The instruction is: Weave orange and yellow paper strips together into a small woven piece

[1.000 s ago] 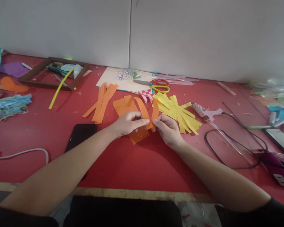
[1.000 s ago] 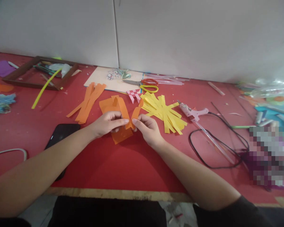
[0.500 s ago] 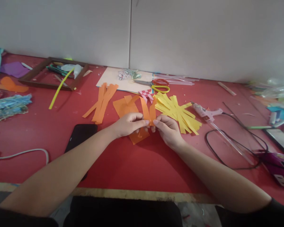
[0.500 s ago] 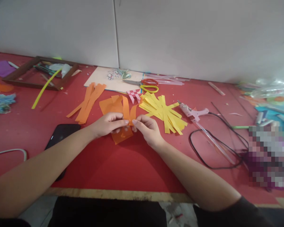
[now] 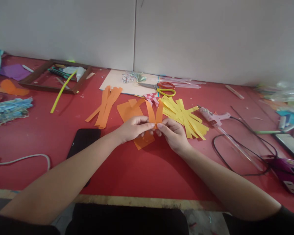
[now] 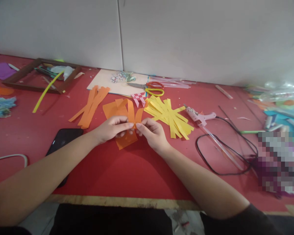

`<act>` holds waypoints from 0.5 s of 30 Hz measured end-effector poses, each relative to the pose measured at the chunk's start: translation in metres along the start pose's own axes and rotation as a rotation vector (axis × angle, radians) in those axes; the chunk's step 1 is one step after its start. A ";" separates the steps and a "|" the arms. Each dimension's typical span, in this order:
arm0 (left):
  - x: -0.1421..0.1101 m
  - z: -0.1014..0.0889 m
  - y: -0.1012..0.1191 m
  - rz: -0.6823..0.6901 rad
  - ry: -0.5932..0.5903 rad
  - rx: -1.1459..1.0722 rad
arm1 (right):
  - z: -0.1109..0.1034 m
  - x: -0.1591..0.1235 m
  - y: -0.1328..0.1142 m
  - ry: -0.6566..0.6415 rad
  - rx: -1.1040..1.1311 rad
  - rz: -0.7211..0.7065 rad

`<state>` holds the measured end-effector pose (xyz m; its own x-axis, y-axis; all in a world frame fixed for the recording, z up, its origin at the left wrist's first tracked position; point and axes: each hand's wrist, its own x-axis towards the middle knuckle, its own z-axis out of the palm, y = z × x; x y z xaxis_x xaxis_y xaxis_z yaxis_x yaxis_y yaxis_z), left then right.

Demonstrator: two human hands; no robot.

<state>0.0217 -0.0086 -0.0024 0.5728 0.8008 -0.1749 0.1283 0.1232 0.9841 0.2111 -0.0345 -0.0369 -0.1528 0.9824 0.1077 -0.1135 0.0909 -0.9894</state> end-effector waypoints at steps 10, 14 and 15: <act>0.000 0.001 0.003 -0.014 0.034 -0.032 | 0.000 0.000 0.001 -0.004 -0.013 -0.025; 0.001 0.002 0.002 -0.014 0.041 -0.026 | 0.000 0.000 0.000 -0.003 -0.019 -0.023; 0.001 0.002 0.002 -0.012 0.041 -0.028 | 0.000 0.000 0.000 -0.003 -0.020 -0.019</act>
<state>0.0244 -0.0090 -0.0008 0.5380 0.8222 -0.1861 0.1125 0.1487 0.9825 0.2107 -0.0347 -0.0372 -0.1532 0.9800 0.1270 -0.0971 0.1130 -0.9888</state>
